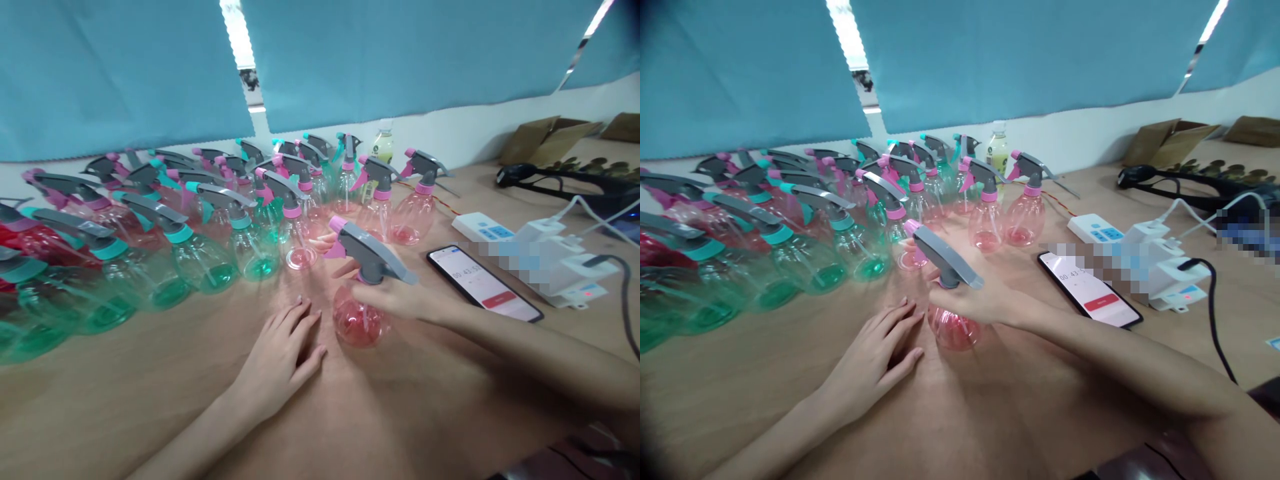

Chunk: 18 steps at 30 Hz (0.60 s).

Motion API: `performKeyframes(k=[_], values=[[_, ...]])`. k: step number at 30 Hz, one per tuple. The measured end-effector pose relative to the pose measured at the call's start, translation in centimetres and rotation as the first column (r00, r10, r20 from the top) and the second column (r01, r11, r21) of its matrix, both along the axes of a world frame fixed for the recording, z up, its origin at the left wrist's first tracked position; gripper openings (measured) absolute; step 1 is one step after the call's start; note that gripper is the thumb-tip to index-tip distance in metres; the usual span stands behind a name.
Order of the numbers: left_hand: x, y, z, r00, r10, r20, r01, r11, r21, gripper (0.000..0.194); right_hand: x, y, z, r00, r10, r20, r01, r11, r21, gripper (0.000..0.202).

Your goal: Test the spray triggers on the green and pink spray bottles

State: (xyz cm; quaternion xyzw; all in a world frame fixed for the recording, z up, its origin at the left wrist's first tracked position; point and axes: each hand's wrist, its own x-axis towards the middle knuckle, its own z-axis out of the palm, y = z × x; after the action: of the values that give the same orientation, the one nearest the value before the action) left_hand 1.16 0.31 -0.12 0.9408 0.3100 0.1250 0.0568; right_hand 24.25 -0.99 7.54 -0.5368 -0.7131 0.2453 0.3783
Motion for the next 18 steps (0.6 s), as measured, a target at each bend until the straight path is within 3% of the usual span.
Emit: performKeyframes(k=[8, 18], values=[[0.0, -0.1, -0.1, 1.0, -0.002, -0.008, 0.002, 1.0, 0.007, 0.041, -0.3, 0.2, -0.7, 0.996, -0.089, -0.02, 0.09, 0.993, 0.077, 0.006], [-0.1, -0.1, -0.2, 1.0, 0.001, -0.017, -0.001, 1.0, 0.01, 0.041, -0.8, -0.4, 0.4, 0.989, -0.148, 0.01, 0.147, 0.987, 0.058, 0.004]])
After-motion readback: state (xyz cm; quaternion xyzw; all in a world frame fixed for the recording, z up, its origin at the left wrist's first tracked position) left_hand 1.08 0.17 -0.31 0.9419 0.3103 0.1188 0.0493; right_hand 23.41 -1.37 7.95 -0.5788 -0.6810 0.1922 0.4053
